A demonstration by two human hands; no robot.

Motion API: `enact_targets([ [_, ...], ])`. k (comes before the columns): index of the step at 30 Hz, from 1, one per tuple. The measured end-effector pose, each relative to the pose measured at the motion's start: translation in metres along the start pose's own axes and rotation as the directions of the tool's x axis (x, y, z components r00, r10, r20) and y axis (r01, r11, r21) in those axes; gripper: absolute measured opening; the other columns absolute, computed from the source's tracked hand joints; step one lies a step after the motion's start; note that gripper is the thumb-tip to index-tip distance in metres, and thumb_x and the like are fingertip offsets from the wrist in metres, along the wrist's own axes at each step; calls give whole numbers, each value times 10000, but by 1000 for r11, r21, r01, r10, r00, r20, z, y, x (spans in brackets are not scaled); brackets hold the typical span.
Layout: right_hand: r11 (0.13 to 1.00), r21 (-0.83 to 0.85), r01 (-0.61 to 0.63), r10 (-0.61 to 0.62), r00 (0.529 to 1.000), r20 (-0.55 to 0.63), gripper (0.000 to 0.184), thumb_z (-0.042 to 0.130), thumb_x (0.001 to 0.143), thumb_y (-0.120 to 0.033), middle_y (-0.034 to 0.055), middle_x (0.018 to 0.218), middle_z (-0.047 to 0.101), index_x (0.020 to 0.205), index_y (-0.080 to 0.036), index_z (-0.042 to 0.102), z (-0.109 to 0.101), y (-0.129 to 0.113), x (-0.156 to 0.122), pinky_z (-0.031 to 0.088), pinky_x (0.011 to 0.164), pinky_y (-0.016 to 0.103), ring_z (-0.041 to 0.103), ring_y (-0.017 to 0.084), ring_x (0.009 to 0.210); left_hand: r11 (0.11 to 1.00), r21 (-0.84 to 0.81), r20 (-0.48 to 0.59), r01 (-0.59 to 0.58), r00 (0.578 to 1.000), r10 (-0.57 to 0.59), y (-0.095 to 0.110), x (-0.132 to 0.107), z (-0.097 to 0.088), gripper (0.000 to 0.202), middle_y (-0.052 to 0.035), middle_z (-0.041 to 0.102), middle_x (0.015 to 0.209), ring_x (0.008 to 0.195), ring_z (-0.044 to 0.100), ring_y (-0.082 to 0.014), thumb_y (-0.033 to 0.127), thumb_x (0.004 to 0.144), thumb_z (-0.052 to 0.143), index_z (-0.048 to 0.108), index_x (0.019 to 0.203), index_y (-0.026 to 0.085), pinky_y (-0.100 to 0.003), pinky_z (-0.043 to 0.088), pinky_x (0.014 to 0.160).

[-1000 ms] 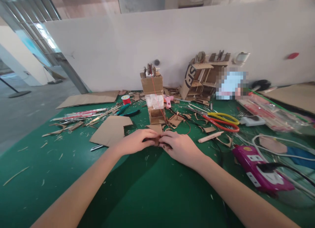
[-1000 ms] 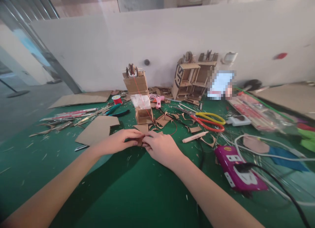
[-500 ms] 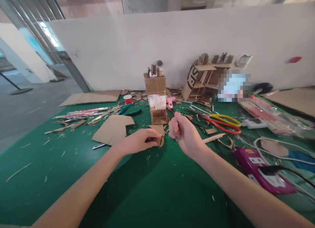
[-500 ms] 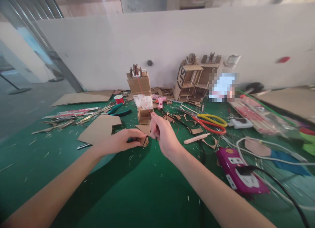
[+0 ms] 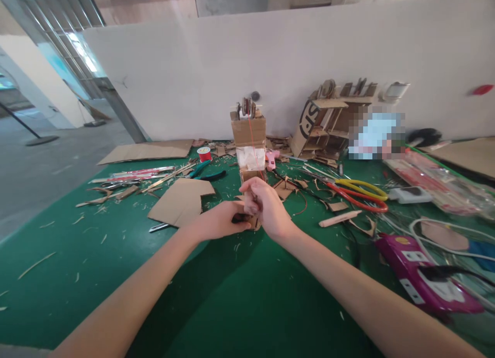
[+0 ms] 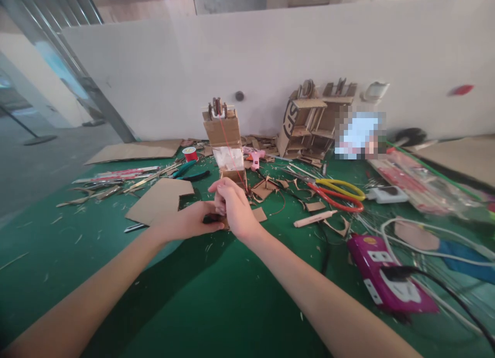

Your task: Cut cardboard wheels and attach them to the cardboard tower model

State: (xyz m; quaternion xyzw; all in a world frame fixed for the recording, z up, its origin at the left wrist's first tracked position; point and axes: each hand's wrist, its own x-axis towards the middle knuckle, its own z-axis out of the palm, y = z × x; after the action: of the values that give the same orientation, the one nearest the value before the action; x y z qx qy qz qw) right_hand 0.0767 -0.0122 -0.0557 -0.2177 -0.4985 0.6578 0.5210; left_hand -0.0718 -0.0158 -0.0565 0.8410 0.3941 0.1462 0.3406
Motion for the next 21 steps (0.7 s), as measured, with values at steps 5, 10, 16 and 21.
enact_targets([
  [5,998,-59,15,-16,1000,-15,109,435,811,-286,-105,465,309,799,-209,511,1,0,-1,223,470,240,253,92,447,999,-23,-13,-45,999,44,-2,0,0,93,-15,696,888,832,637,-181,203,840,549,629,882,184,-288,475,767],
  [10,995,-98,27,-28,1000,-5,129,414,811,-292,-110,454,299,783,-204,504,2,0,-3,217,464,240,234,87,440,996,-58,-3,-62,998,62,-3,1,0,101,-12,696,896,819,633,-168,221,858,550,637,895,184,-279,474,760],
  [16,988,-152,27,-28,1000,-3,125,401,790,-275,-103,472,287,763,-203,499,2,0,-3,202,467,245,234,89,449,994,-61,-22,-86,996,85,-4,2,1,72,-9,659,819,734,595,-151,215,845,570,628,847,172,-284,470,707],
  [21,990,-139,25,-25,1000,8,131,419,791,-302,-102,472,281,749,-204,497,2,-1,-2,194,474,250,230,91,459,995,-65,-15,-76,997,75,-1,2,0,77,-16,662,811,741,596,-161,215,838,576,634,860,168,-298,467,713],
])
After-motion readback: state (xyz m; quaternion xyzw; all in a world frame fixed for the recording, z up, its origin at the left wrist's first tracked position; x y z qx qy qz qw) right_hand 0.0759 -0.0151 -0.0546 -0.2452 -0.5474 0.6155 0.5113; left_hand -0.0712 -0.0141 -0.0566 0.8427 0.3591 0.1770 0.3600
